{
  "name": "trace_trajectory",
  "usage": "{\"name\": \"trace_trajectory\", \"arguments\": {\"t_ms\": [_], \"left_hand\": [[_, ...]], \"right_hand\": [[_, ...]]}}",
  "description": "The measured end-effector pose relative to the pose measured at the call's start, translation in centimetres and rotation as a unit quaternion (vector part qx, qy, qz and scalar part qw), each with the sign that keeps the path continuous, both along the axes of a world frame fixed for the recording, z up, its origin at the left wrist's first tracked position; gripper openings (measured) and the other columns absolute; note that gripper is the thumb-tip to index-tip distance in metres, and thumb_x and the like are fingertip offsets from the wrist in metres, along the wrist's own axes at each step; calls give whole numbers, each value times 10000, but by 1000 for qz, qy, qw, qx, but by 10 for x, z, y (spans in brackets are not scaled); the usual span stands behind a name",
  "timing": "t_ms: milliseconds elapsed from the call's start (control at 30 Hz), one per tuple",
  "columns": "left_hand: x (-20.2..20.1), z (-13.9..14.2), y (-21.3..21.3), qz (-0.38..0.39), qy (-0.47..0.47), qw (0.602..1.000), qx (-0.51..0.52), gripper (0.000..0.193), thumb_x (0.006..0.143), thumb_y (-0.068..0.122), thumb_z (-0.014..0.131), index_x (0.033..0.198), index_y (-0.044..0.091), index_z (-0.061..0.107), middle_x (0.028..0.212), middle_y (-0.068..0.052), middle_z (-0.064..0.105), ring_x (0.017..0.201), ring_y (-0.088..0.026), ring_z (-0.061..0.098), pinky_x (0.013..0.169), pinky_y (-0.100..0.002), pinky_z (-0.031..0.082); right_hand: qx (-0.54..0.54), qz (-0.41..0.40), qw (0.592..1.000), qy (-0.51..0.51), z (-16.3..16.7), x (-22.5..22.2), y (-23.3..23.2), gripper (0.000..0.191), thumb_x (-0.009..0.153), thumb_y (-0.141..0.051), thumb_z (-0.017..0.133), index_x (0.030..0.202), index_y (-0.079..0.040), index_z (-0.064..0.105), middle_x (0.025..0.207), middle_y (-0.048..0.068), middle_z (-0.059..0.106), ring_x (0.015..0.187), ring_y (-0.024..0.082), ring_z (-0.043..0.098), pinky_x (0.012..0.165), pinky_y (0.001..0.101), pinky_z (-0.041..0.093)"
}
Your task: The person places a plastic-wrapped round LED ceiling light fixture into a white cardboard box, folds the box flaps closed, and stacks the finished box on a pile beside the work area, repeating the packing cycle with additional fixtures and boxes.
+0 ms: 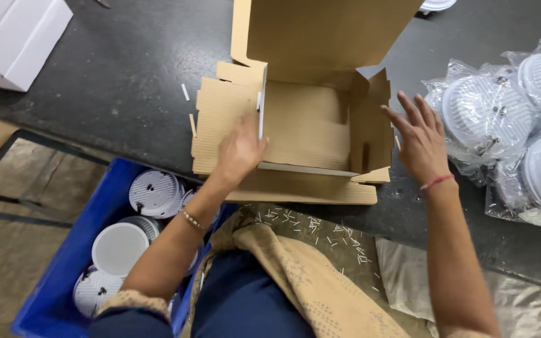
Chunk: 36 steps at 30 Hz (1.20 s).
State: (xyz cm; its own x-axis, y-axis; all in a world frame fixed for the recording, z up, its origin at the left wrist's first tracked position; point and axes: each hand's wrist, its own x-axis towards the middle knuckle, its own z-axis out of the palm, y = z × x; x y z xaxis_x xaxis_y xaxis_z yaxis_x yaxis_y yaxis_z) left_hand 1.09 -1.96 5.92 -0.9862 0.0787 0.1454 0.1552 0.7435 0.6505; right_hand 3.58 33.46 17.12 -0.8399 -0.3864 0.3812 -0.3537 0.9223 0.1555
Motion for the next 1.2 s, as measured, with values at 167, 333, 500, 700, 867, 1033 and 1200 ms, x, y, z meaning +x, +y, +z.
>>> {"name": "trace_trajectory", "arguments": {"t_ms": [167,333,500,700,867,1033,1200], "left_hand": [[-45,-25,-12,-22,93,994,-44,322,954,51,541,1246,43,678,1040,-226,713,968,-441,655,866,-550,535],[-80,17,-14,1,337,939,-68,360,897,129,586,1235,80,697,1108,-157,726,1020,-359,675,864,-488,547],[-2,93,35,-93,204,973,-59,319,999,404,678,919,107,762,917,-107,695,879,-315,665,741,-454,541],[97,91,58,-168,82,981,-50,609,749,526,793,930,-50,712,958,-149,639,935,-319,620,810,-404,542],[89,72,67,-119,79,989,-46,420,790,265,788,1071,-36,707,1076,-121,626,1020,-298,604,852,-382,540],[71,61,79,-127,-17,992,-20,176,848,200,730,892,29,728,1034,-133,650,1025,-317,631,871,-420,537],[23,48,81,-201,-169,962,-80,233,903,245,656,947,43,762,1061,-188,736,1035,-355,699,958,-442,542]], "right_hand": [[-45,120,992,-8,-25,5,-3,353,821,-59,713,1062,-312,661,1541,-8,546,1485,308,412,1256,471,279],[-115,78,983,-117,-23,47,-35,482,799,-138,754,1272,-119,663,1377,48,632,1279,288,554,1095,465,423],[-142,15,982,-121,-4,45,-33,358,853,-47,712,1203,-122,705,1250,46,692,1126,293,666,922,399,545],[-135,72,980,-130,-8,23,-19,302,902,-59,687,1192,-131,731,1221,49,718,1096,282,695,892,388,569],[-138,56,975,-166,-9,11,-14,313,905,-27,651,1173,-149,757,1152,69,725,1038,283,704,835,389,568],[-82,145,963,-213,-7,-19,-12,307,839,-26,659,1102,-142,769,1037,67,740,968,299,698,820,427,567],[-1,202,940,-275,-17,-57,-20,312,766,23,643,970,-169,780,925,11,766,975,238,727,863,453,540]]}}
